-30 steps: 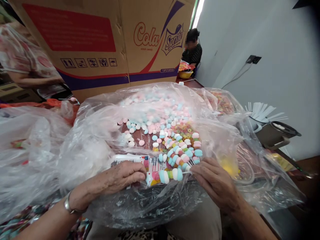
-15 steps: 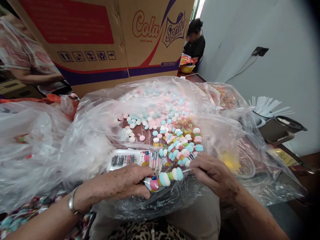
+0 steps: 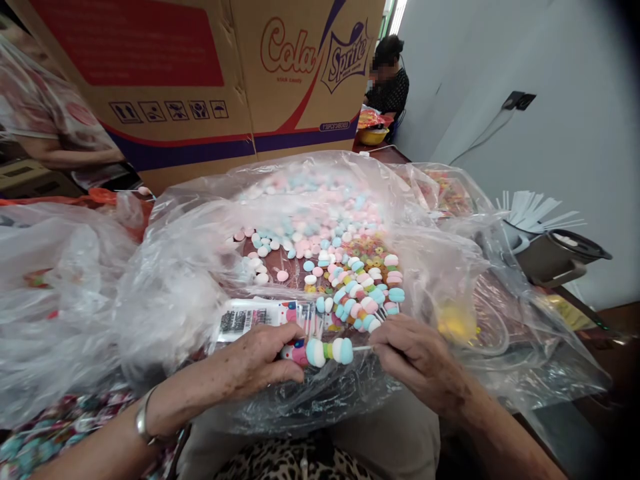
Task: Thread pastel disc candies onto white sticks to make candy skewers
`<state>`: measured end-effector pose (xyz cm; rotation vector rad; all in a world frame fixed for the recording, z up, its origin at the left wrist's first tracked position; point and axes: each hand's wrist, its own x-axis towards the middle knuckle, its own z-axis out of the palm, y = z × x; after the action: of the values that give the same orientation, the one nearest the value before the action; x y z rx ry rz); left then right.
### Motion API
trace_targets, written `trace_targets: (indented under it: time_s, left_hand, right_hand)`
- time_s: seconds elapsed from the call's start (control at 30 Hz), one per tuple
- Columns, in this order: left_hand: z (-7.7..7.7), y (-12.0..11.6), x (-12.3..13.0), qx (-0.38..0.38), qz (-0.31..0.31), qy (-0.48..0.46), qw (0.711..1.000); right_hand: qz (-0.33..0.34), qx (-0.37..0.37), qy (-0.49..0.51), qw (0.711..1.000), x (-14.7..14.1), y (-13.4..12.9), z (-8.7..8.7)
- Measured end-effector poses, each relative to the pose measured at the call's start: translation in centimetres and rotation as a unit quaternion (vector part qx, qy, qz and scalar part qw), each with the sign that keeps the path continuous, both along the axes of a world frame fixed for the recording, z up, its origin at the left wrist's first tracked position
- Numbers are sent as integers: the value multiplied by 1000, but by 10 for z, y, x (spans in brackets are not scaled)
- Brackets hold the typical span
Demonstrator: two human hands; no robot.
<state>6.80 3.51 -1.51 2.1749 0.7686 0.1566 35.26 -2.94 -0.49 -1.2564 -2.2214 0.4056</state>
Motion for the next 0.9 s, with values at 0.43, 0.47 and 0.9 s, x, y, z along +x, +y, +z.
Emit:
trace_targets:
  time_s: [0.43, 0.47, 0.9]
  left_hand:
    - [4, -10, 8, -93, -5, 0, 996]
    - [7, -9, 8, -108, -6, -4, 994]
    - [11, -13, 21, -372, 58, -18, 926]
  right_hand:
    - [11, -13, 21, 1000, -10, 4, -15]
    - [9, -19, 22, 1000, -8, 5, -14]
    - [101, 94, -23, 990, -29, 3, -14]
